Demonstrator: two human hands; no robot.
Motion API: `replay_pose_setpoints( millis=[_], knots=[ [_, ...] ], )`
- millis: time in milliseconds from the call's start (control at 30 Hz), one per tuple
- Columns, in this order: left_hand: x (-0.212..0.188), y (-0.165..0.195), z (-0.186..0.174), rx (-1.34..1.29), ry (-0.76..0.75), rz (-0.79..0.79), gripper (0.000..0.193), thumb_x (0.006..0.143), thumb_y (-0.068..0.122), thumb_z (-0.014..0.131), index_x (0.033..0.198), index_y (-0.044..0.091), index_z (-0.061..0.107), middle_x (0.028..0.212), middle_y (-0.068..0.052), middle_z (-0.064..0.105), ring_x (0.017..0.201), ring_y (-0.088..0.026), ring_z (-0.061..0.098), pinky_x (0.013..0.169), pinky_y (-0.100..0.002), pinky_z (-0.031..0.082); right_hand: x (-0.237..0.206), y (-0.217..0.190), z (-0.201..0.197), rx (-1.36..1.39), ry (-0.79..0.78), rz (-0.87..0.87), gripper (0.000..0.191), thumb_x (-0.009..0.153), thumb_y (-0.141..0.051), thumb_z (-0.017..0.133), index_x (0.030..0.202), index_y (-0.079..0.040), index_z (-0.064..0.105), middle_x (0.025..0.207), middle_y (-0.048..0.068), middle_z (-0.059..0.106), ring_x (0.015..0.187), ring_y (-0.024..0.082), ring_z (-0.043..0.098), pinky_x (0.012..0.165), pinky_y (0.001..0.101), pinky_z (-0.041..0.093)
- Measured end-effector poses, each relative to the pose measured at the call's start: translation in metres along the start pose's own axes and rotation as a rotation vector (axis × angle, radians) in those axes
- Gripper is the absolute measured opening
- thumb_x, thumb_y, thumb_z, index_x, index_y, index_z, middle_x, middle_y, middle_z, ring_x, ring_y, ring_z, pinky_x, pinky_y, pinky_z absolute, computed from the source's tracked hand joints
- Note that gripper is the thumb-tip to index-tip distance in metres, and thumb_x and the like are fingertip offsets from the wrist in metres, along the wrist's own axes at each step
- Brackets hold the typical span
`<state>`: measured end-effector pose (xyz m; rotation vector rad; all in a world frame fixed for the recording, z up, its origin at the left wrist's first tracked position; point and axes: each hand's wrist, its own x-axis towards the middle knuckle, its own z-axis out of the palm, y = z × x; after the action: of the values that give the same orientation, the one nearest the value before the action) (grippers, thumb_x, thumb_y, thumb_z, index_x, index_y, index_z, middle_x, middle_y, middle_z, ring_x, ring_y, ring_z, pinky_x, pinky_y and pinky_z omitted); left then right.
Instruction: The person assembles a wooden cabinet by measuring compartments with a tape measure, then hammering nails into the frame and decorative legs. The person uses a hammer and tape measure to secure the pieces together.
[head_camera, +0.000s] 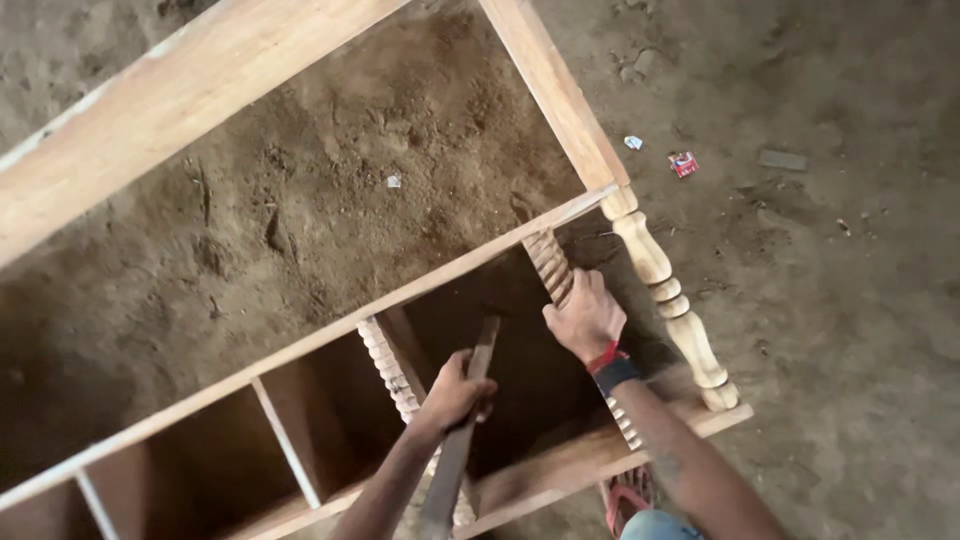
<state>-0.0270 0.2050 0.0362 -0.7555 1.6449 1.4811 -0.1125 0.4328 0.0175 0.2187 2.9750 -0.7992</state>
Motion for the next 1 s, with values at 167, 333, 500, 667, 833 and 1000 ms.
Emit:
replay_pose_setpoints(
  millis=[167, 333, 500, 667, 833, 1000],
  knots=[
    [0.01, 0.019, -0.013, 0.421, 0.01, -0.008, 0.089, 0.081, 0.006, 0.074, 0.154, 0.0, 0.023, 0.096, -0.025, 0.066, 0.073, -0.033, 0.068, 0.062, -0.042, 0.057, 0.009, 0.002, 0.002, -0.013, -0.147, 0.145, 0.044, 0.069, -0.038, 0.079, 0.099, -0.009, 0.065, 0.102, 0.015, 0.069, 0.09, 0.041, 0.069, 0.077, 0.0554, 0.055],
    [-0.019, 0.043, -0.013, 1.518, 0.115, 0.083, 0.083, 0.073, 0.01, 0.077, 0.143, -0.005, 0.035, 0.116, -0.027, 0.063, 0.086, -0.039, 0.073, 0.069, -0.044, 0.062, 0.016, 0.014, 0.008, 0.04, -0.201, 0.153, 0.048, 0.062, -0.037, 0.081, 0.097, -0.008, 0.066, 0.1, 0.016, 0.069, 0.088, 0.042, 0.069, 0.077, 0.0549, 0.056],
    [-0.031, 0.071, -0.012, 1.553, 0.117, 0.178, 0.017, 0.094, 0.006, 0.063, 0.108, -0.001, 0.066, 0.096, -0.02, 0.071, 0.083, -0.033, 0.076, 0.067, -0.041, 0.064, 0.011, 0.019, 0.017, 0.081, -0.123, 0.113, 0.059, 0.057, -0.034, 0.08, 0.107, -0.006, 0.069, 0.097, 0.018, 0.07, 0.084, 0.043, 0.069, 0.076, 0.0555, 0.056],
    [-0.031, 0.086, -0.029, 1.516, 0.116, 0.206, 0.013, 0.093, 0.006, 0.062, 0.102, 0.0, 0.069, 0.09, -0.019, 0.072, 0.081, -0.032, 0.076, 0.066, -0.04, 0.063, 0.012, 0.019, 0.016, 0.057, -0.221, 0.148, 0.045, 0.063, -0.034, 0.08, 0.096, -0.007, 0.066, 0.099, 0.018, 0.07, 0.085, 0.044, 0.068, 0.076, 0.055, 0.056],
    [-0.042, 0.083, -0.046, 1.44, 0.119, 0.233, 0.019, 0.089, 0.007, 0.064, 0.106, -0.002, 0.068, 0.088, -0.019, 0.073, 0.08, -0.033, 0.076, 0.066, -0.04, 0.063, 0.02, 0.01, 0.014, 0.034, -0.185, 0.095, 0.042, 0.062, -0.034, 0.082, 0.09, -0.006, 0.065, 0.094, 0.018, 0.07, 0.083, 0.044, 0.068, 0.075, 0.0552, 0.055],
    [-0.055, 0.077, -0.059, 1.279, 0.109, 0.177, 0.029, 0.092, 0.009, 0.061, 0.118, -0.002, 0.062, 0.09, -0.02, 0.072, 0.078, -0.035, 0.076, 0.062, -0.043, 0.063, 0.025, 0.007, 0.013, 0.094, -0.165, 0.12, 0.039, 0.063, -0.032, 0.08, 0.087, -0.006, 0.065, 0.091, 0.018, 0.069, 0.083, 0.043, 0.067, 0.074, 0.0527, 0.056]
  ],
)
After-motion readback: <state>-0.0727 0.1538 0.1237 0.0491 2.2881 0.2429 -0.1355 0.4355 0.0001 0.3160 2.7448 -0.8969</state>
